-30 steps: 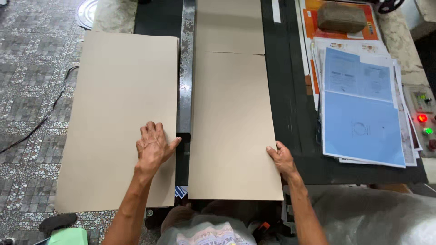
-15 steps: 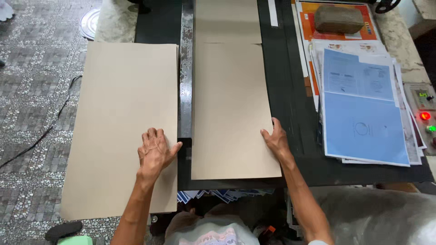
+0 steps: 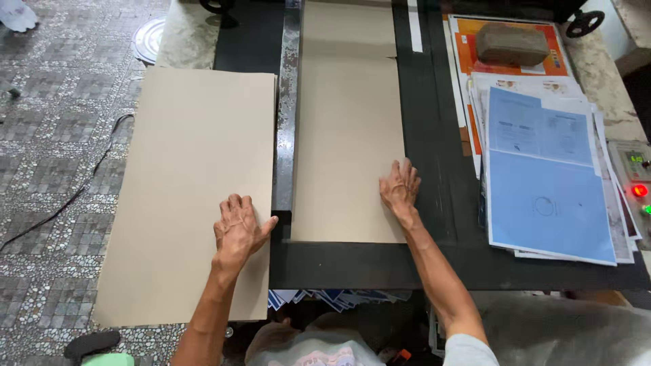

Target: The person repeatedly places large beige cardboard sheets onto a paper cutter, aligns them against the guide, and pushes the cutting bar down to slice the sheets. The cut pieces are stacked on the left side of the machine. The process is repeated continuously throughout the clip.

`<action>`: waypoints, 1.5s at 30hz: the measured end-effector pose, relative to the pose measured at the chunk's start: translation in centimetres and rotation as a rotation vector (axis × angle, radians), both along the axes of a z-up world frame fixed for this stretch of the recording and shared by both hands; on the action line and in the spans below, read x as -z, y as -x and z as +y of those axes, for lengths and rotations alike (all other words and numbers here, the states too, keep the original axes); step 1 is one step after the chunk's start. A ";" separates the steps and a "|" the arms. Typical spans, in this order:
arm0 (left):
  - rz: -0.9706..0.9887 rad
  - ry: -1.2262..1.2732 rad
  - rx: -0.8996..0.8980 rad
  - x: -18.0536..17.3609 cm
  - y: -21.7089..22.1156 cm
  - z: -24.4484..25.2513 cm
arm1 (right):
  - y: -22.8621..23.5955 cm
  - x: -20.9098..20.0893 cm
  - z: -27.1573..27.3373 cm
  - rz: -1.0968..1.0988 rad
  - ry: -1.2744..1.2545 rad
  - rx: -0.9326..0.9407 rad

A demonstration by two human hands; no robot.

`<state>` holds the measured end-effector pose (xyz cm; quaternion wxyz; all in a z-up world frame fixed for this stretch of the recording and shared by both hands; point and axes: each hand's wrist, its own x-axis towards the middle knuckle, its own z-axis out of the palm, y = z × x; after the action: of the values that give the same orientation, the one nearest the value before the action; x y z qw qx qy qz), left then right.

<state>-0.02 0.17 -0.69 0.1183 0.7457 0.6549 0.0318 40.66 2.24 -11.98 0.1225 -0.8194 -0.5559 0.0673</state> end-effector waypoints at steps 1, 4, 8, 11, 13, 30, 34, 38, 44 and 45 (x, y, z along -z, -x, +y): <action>-0.008 -0.005 0.004 0.1 0.0 0.0 | 0.3 0.4 0.5 -0.063 -0.073 -0.059; -0.009 -0.022 0.000 0.6 0.1 0.2 | 2.1 1.8 1.9 -0.116 -0.163 -0.124; 0.053 -0.059 -0.003 1.9 0.1 0.3 | 5.0 2.3 2.9 -0.040 -0.121 -0.147; 0.002 -0.039 -0.009 1.2 0.2 0.2 | 6.2 0.1 3.5 -0.045 -0.093 -0.151; 0.004 -0.043 -0.010 1.3 0.3 0.4 | 6.4 0.0 4.6 -0.047 -0.072 -0.137; -0.244 -0.133 -0.011 0.0 -0.2 -0.8 | 16.5 -5.7 -1.8 0.816 -0.051 -0.288; -0.212 -0.186 0.099 -2.9 -4.4 -4.3 | 18.8 1.0 -3.2 1.691 0.234 -0.272; -0.260 -0.029 0.356 -3.9 -6.2 -6.0 | 17.6 0.5 -4.4 1.709 0.149 -0.313; -0.178 -0.221 0.029 -0.9 2.1 -0.8 | 4.2 4.3 -11.3 1.144 -0.112 0.065; -0.176 -0.219 0.028 0.0 2.9 -0.7 | 3.0 2.8 -13.1 1.145 -0.110 0.065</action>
<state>-2.93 -0.54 -0.67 0.0939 0.7575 0.6242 0.1667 37.62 -10.81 -14.75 0.4483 -0.6615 -0.3782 0.4674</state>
